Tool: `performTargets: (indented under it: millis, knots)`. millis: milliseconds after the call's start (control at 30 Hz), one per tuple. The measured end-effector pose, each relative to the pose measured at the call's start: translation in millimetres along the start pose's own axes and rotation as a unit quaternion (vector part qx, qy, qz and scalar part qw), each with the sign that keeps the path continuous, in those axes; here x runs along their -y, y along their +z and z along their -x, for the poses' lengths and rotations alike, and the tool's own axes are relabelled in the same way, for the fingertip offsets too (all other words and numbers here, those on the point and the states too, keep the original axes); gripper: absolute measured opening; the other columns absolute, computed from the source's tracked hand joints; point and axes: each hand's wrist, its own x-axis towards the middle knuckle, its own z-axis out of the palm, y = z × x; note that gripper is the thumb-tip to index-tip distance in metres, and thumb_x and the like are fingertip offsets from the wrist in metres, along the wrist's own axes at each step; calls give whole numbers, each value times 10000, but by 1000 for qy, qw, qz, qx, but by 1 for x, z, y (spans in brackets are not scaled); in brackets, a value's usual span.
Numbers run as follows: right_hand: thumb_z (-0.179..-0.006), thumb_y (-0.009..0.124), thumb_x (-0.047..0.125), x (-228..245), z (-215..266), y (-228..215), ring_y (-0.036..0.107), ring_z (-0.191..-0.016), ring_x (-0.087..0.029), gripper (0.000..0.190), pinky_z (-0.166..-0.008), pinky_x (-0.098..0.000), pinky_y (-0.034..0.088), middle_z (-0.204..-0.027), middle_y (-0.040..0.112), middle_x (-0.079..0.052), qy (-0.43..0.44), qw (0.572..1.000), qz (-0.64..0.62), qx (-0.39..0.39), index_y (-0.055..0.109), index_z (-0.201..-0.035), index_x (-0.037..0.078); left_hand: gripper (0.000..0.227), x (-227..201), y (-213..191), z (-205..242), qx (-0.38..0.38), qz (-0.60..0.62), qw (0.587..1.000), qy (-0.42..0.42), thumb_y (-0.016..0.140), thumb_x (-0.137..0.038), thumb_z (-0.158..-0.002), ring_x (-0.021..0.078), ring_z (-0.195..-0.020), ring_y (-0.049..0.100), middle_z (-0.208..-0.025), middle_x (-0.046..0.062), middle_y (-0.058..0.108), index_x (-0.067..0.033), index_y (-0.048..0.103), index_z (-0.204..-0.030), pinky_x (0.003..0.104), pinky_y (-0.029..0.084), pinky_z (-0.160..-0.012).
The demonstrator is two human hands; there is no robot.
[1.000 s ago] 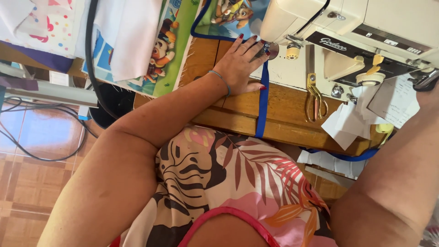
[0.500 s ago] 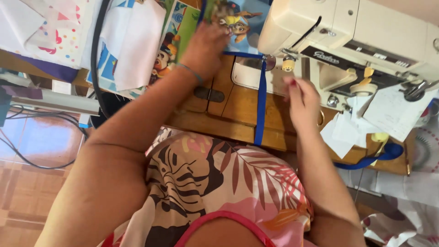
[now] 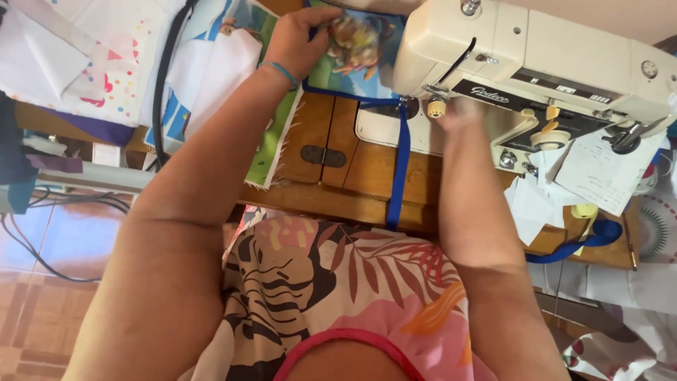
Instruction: Trimming the edges of a small printed fabric panel using scissors at a sewing workstation.
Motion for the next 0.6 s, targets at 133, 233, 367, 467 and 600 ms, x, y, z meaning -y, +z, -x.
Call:
performTargets:
  millis: [133, 233, 367, 467, 600]
  knots:
    - [-986, 395, 381, -53, -9, -37, 599, -1161, -249, 480, -937, -412, 462, -1283, 655, -118, -90, 971, 218, 36, 628, -1293, 96, 200, -160, -73, 55, 6, -60, 998, 33, 545, -80, -1030, 190, -606, 622, -825, 91, 662, -136, 709, -1130, 329, 503, -509]
    - [-1041, 726, 343, -125, -14, -96, 713, -929, -270, 112, -841, -407, 565, -930, 708, 26, -419, 789, 441, -85, 799, -1109, 292, 388, -236, -97, 98, 346, -278, 886, -133, 586, -444, -943, 366, -784, 769, -881, 168, 774, -154, 754, -1137, 493, 615, -663]
    - [-901, 843, 246, -183, 1, -147, 665, -998, -206, 173, -917, -327, 543, -1039, 651, 68, -467, 743, 461, -133, 803, -1053, 317, 351, -216, -72, 122, 442, -261, 858, -16, 619, -504, -900, 347, -759, 745, -815, 104, 746, -190, 755, -980, 477, 585, -645]
    - [-877, 798, 102, -156, 39, -139, 637, -1091, -319, 283, -985, -415, 533, -1172, 629, -120, -463, 761, 440, -111, 771, -1158, 117, 185, -185, -31, 76, 368, -299, 880, -4, 534, -273, -948, 319, -888, 642, -947, 108, 661, -155, 663, -1007, 461, 529, -774]
    - [-865, 701, -95, -137, 73, -131, 651, -1072, -452, 335, -979, -500, 547, -1209, 657, -314, -471, 779, 410, -51, 737, -1198, -91, 300, -92, 87, 43, 204, -324, 924, 6, 467, -158, -933, 361, -999, 527, -1071, 157, 602, -135, 684, -1139, 488, 460, -819]
